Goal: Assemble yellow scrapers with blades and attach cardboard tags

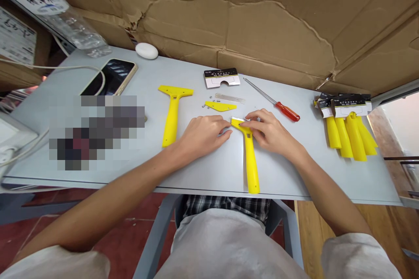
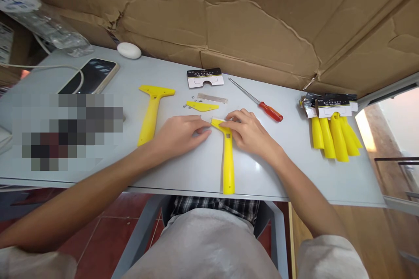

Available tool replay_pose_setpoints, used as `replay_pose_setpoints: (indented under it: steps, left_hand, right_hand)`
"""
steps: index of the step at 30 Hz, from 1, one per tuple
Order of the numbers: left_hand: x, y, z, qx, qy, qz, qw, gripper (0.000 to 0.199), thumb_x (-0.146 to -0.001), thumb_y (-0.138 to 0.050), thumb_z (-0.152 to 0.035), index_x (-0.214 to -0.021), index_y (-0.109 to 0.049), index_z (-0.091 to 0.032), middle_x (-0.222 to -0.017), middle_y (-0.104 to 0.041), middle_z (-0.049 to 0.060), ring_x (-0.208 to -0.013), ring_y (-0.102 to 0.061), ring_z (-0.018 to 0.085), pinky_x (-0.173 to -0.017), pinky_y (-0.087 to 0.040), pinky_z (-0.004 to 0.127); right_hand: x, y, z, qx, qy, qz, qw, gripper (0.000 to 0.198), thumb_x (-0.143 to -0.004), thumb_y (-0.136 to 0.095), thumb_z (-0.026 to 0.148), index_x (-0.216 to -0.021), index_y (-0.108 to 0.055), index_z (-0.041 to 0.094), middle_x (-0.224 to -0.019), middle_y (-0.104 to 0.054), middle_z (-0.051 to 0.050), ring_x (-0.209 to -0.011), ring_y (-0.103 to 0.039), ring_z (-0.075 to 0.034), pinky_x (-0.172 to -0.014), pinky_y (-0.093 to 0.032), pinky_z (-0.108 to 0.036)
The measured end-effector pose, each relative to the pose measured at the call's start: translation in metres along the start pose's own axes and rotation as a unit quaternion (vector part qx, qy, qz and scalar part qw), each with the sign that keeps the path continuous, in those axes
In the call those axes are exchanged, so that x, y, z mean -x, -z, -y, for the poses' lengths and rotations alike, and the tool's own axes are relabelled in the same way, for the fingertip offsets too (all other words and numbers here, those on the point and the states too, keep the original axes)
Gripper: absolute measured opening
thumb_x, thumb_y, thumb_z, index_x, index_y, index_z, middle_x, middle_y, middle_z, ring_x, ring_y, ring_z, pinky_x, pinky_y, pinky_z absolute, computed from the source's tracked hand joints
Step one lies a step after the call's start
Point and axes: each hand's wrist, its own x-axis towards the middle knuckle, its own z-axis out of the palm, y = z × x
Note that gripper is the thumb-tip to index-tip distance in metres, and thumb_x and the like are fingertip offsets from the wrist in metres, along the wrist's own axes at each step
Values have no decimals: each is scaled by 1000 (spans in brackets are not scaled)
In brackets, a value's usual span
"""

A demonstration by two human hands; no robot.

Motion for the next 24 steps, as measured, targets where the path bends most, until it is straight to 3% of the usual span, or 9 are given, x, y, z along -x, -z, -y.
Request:
replay_pose_setpoints:
  steps: [14, 24]
  left_hand:
    - [0, 0, 0, 0, 7, 4, 1000, 34, -104, -59, -36, -119, -86, -23, -100, -83, 7, -97, -77, 29, -78, -53, 38]
    - [0, 2, -2, -1, 13, 18, 1000, 35, -104, -58, -37, -121, -85, -23, -102, -83, 8, -99, -77, 30, -79, -54, 39]
  right_hand:
    - [0, 0, 1, -2, -3, 2, 1000, 52, -101, -50, 6, -135, -80, 32, -134, -70, -11, -117, -64, -28, -102, -56, -51]
    - [0, 2, -1, -11, 5, -21, 1000, 43, -108, -49, 14, -133, -80, 30, -133, -70, -12, -116, -65, -28, -103, -56, -51]
